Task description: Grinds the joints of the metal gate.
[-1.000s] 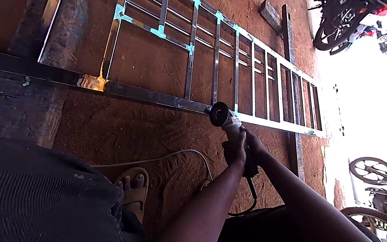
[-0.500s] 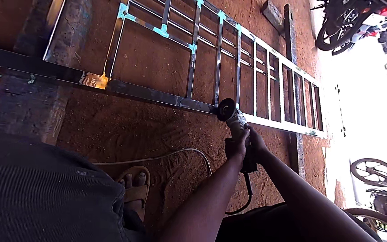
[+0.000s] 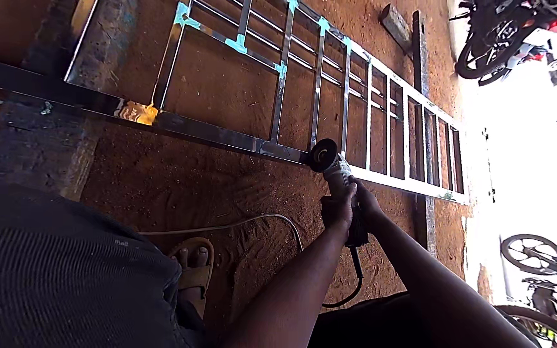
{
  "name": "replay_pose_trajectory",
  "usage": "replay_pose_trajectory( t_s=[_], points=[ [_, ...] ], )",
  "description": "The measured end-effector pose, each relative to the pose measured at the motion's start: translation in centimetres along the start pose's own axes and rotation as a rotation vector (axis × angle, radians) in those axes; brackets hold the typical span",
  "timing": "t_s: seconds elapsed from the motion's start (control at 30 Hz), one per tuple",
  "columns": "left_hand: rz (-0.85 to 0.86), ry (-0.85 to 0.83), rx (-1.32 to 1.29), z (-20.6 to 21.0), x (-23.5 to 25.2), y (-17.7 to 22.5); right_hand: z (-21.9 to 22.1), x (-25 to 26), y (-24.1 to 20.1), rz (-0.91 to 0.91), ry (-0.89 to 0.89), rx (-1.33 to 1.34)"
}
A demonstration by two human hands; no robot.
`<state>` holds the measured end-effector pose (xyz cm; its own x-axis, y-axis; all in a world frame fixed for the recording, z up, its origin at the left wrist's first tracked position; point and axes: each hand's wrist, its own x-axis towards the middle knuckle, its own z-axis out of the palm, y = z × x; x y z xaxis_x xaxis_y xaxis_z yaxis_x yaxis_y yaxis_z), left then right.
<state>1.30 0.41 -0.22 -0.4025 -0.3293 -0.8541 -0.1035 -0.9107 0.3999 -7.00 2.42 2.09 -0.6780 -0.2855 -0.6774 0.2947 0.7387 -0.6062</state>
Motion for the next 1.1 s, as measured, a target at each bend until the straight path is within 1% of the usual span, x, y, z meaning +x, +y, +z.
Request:
replay_pose_trajectory(
  t_s=[0.1,0.2,0.37,0.5,0.67,0.8,0.93,1.1],
  points=[
    [-0.002,0.011,0.004,-0.2,-0.1,0.2,0.2,0.3,0.1,0.007,0.0,-0.017],
    [-0.017,-0.024,0.034,-0.2,0.3,0.7,0.3,0.1,0.0,-0.022,-0.028,0.053],
    [0.021,0.026,0.007,-0.1,0.2,0.4,0.5,0.5,-0.3,-0.003,-0.017,0.01],
    [0.01,-0.035,0.038,-0.4,0.9,1.0,0.6,0.5,-0.1,-0.007,-0.046,0.095],
    [0.014,-0.001,0.021,-0.2,0.4,0.6,0.7,0.5,-0.4,0.008,-0.022,0.055],
    [0.003,-0.033,0.022,-0.4,0.8,1.1,0.6,0.7,-0.3,-0.007,-0.034,0.054],
    [0.022,-0.005,0.015,-0.2,1.0,1.0,0.7,1.1,-0.5,-0.001,-0.006,0.021],
    [-0.01,-0.044,0.028,-0.4,1.5,1.8,0.9,1.3,-0.5,-0.007,-0.001,0.081]
  ],
)
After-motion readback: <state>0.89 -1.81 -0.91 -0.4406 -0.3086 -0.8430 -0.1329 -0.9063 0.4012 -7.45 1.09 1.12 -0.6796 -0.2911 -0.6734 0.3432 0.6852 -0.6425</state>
